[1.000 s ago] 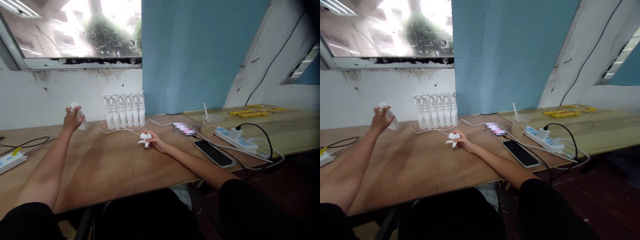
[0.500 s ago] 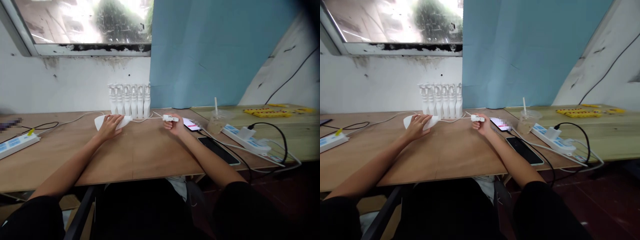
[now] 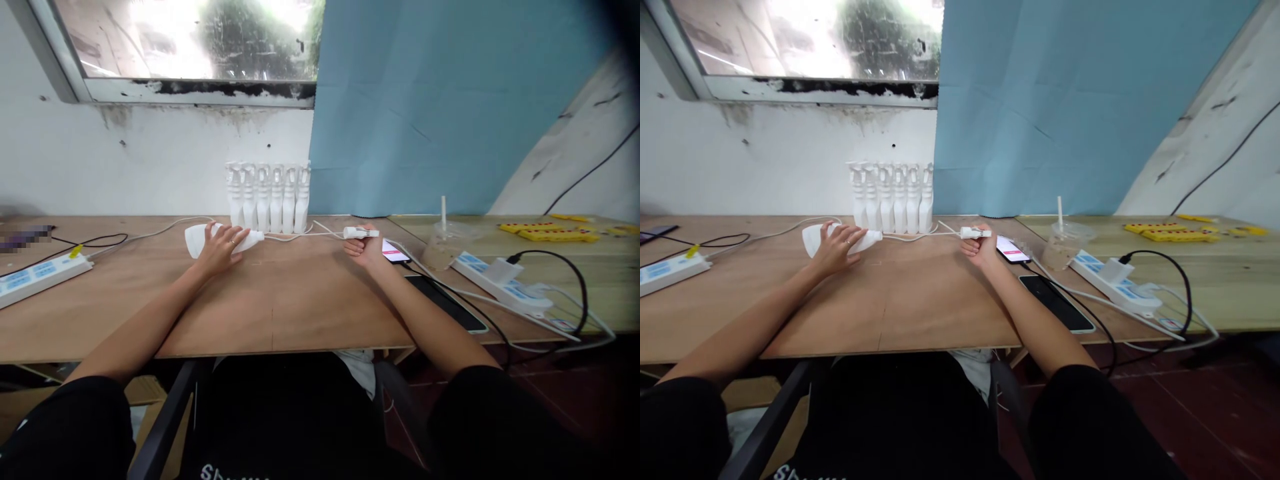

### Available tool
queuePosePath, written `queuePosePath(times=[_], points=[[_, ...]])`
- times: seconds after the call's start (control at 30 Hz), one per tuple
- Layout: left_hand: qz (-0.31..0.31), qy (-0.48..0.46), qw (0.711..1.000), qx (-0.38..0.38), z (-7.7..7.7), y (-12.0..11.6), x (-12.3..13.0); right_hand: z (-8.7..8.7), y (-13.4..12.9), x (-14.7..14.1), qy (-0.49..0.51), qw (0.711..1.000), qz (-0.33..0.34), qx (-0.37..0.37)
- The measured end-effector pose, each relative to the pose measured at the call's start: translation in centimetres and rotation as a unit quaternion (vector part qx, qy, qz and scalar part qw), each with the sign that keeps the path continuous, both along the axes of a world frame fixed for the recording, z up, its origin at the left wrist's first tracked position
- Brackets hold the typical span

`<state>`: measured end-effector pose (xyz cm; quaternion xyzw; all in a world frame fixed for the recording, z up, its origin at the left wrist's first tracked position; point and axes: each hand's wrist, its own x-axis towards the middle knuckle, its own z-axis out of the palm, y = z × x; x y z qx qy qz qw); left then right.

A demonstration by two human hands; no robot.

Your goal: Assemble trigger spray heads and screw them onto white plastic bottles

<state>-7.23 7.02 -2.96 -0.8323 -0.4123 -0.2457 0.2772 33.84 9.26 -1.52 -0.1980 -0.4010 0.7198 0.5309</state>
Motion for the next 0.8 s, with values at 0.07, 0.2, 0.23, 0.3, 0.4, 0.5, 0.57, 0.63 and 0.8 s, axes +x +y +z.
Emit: queuePosePath(times=[0.07, 0.2, 0.23, 0.3, 0.4, 0.5, 0.57, 0.63, 0.8], points=[[0.002, -0.002, 1.0, 0.001, 0.1, -0.2, 0.1, -0.1, 0.1, 0.0, -0.002, 1.0, 0.001, -0.003], [0.002, -0.001, 1.0, 0.001, 0.3, -0.6, 0.3, -0.4, 0.3, 0.0, -0.006, 1.0, 0.02, -0.019], [0.002, -0.005, 1.0, 0.0, 0.3, -0.6, 0.2, -0.5, 0.3, 0.0, -0.007, 0.999, 0.025, -0.024], [0.003, -0.014, 1.0, -0.001, 0.2, -0.5, 0.2, -0.6, 0.4, 0.1, -0.008, 0.999, 0.033, -0.033], [0.01, -0.016, 1.0, 0.0, 0.1, -0.3, 0.0, -0.7, 0.5, 0.1, -0.008, 0.999, 0.035, -0.037], [0.018, 0.0, 1.0, 0.007, 0.0, -0.2, 0.0, -0.6, 0.5, -0.1, -0.009, 0.998, 0.037, -0.041], [0.015, 0.009, 1.0, 0.013, 0.0, -0.4, 0.2, -0.4, 0.4, -0.4, -0.017, 0.998, 0.045, -0.051], [0.008, 0.015, 1.0, 0.016, 0.1, -0.6, 0.6, -0.3, 0.2, -0.8, -0.028, 0.996, 0.06, -0.06], [-0.03, 0.007, 0.999, -0.009, 0.0, -1.4, 1.8, -0.3, -0.9, -2.2, -0.078, 0.986, 0.137, -0.051]])
